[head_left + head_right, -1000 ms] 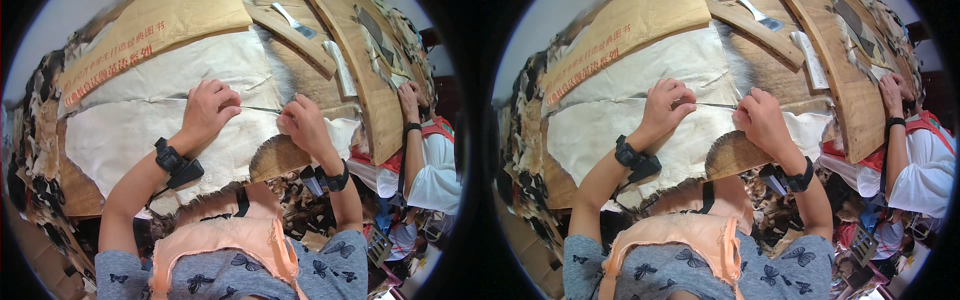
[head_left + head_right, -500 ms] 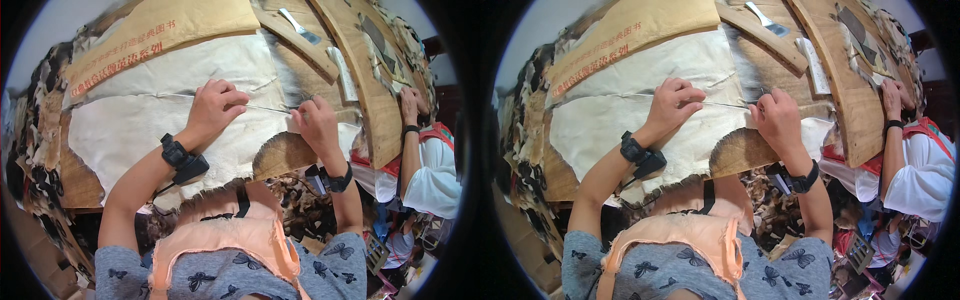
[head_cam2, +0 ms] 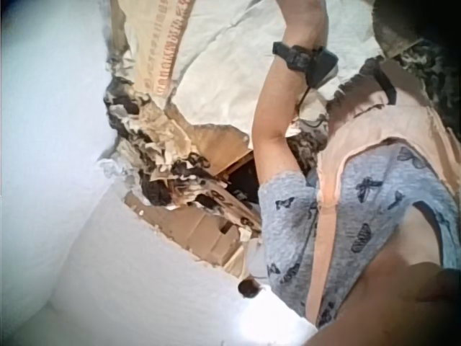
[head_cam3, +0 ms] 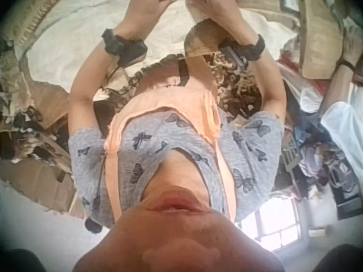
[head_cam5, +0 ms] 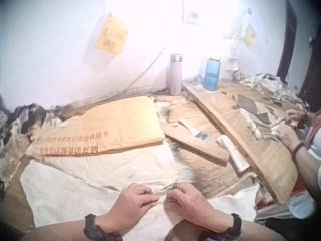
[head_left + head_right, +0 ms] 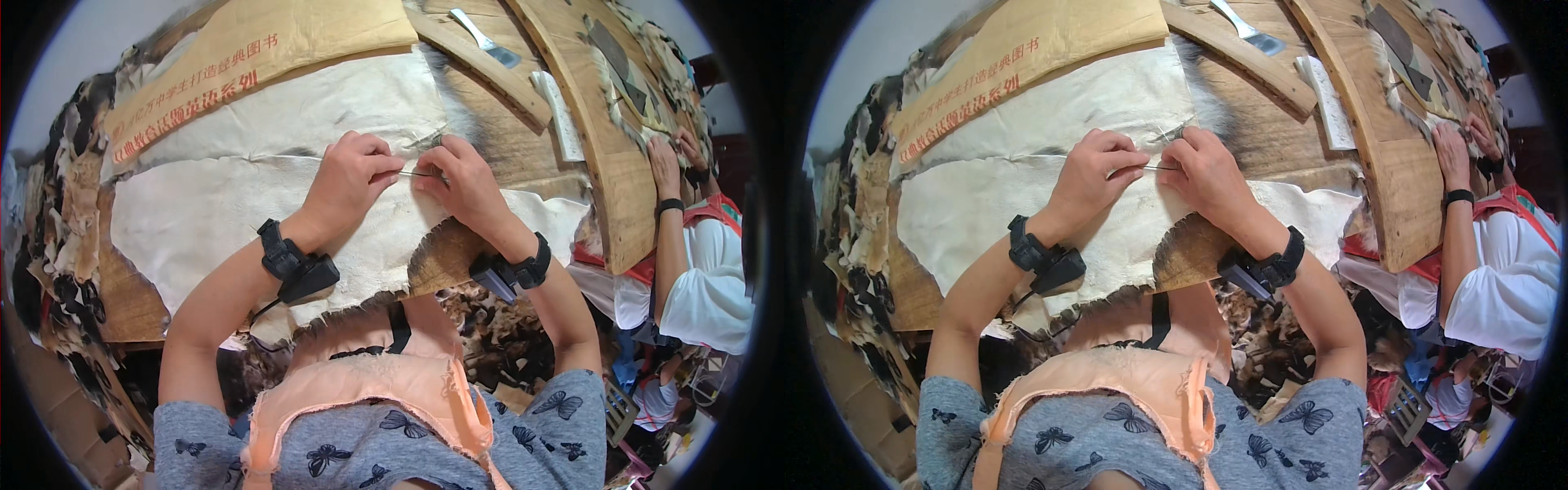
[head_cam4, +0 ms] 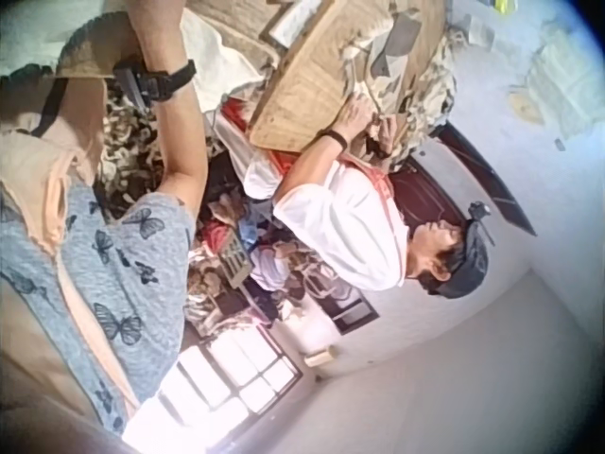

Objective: Cutting and sewing together pieces of fur hide to match a pattern.

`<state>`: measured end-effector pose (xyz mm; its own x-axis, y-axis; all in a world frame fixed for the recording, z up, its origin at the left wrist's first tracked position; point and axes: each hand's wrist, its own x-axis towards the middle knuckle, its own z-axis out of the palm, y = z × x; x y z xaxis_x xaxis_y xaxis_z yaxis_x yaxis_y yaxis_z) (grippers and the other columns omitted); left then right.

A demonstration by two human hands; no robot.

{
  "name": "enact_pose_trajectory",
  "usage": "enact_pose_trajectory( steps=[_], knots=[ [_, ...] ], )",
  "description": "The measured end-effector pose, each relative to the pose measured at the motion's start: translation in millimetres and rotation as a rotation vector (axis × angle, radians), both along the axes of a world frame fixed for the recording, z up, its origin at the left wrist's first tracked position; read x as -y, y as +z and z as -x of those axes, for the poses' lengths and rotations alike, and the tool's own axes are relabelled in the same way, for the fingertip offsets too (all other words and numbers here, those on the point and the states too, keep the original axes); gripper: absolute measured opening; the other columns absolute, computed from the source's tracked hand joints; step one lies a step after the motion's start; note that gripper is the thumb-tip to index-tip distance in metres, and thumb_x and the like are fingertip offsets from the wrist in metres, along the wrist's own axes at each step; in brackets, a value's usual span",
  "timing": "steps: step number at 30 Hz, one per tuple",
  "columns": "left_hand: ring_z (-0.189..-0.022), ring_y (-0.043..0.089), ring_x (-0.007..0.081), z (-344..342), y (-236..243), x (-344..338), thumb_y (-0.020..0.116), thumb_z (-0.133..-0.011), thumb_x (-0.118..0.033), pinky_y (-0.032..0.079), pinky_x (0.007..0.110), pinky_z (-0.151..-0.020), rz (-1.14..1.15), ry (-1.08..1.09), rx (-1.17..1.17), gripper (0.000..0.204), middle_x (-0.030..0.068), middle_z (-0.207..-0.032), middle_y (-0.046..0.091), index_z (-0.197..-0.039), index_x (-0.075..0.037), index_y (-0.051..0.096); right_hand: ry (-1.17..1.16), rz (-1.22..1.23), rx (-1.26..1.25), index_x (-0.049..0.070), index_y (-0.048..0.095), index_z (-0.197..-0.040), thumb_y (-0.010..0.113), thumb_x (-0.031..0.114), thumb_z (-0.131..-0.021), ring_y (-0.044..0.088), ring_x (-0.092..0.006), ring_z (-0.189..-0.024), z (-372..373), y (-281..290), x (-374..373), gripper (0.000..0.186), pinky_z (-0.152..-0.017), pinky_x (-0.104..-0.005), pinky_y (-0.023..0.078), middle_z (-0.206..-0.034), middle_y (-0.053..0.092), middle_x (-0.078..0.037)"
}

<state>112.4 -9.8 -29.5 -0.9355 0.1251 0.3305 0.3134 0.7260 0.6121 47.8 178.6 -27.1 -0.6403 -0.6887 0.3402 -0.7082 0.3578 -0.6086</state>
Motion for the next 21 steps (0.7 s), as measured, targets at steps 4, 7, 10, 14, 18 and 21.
enact_pose_trajectory(
  steps=[4,7,10,14,18,21],
  knots=[
    [-0.081,0.056,0.0213,1.4,-7.3,4.1,0.073,-0.07,-0.011,0.046,0.033,-0.07,0.005,-0.013,-0.042,0.012,0.0035,-0.084,0.061,-0.082,-0.009,0.07,-0.006,0.006,0.033,0.003,0.055,-0.077,0.068,0.005,-0.067,0.053,-0.0303,-0.075,0.1,0.4,2.7,0.016,-0.067,-0.0383,0.045,-0.076,0.05,-0.011],
    [-0.079,0.056,0.0211,1.0,-7.4,1.4,0.072,-0.07,-0.011,0.046,0.032,-0.07,0.017,0.023,-0.062,0.013,0.0028,-0.083,0.061,-0.083,-0.011,0.071,0.01,0.017,-0.022,0.003,0.055,-0.075,0.067,0.005,-0.068,0.052,-0.0303,-0.074,0.7,-2.1,3.0,0.015,-0.066,-0.038,0.045,-0.075,0.05,-0.011],
    [-0.078,0.056,0.0206,1.5,-6.0,2.5,0.072,-0.071,-0.012,0.046,0.032,-0.068,0.012,0.043,-0.046,0.012,0.0018,-0.082,0.062,-0.082,-0.012,0.071,0.03,0.012,-0.052,0.003,0.055,-0.075,0.066,0.004,-0.068,0.052,-0.0302,-0.074,3.1,-2.3,5.0,0.013,-0.066,-0.0378,0.045,-0.075,0.05,-0.011],
    [-0.08,0.056,0.02,2.2,-7.4,2.7,0.072,-0.071,-0.013,0.044,0.033,-0.07,-0.05,0.018,-0.039,0.011,0.0008,-0.082,0.061,-0.082,-0.013,0.071,0.033,0.016,-0.058,0.004,0.058,-0.078,0.065,0.003,-0.07,0.053,-0.0301,-0.073,3.8,-2.8,-1.1,0.011,-0.065,-0.0378,0.045,-0.074,0.05,-0.011],
    [-0.081,0.056,0.0192,2.7,-10.4,4.6,0.072,-0.071,-0.012,0.043,0.032,-0.069,-0.034,0.009,-0.018,0.012,-0.0005,-0.083,0.061,-0.082,-0.014,0.072,-0.003,0.01,-0.041,0.005,0.059,-0.089,0.063,0.003,-0.075,0.056,-0.0301,-0.071,18.0,11.0,-31.1,0.015,-0.062,-0.0374,0.046,-0.075,0.055,-0.012],
    [-0.079,0.056,0.0198,1.1,-7.0,5.8,0.072,-0.07,-0.011,0.044,0.032,-0.067,-0.03,0.031,-0.047,0.012,0.0002,-0.082,0.062,-0.082,-0.014,0.072,-0.513,-0.417,-0.134,0.008,0.053,-0.106,0.063,0.003,-0.075,0.061,-0.0338,-0.068,20.0,53.8,-78.2,0.033,-0.059,-0.0402,0.048,-0.074,0.062,-0.014]
  ],
)
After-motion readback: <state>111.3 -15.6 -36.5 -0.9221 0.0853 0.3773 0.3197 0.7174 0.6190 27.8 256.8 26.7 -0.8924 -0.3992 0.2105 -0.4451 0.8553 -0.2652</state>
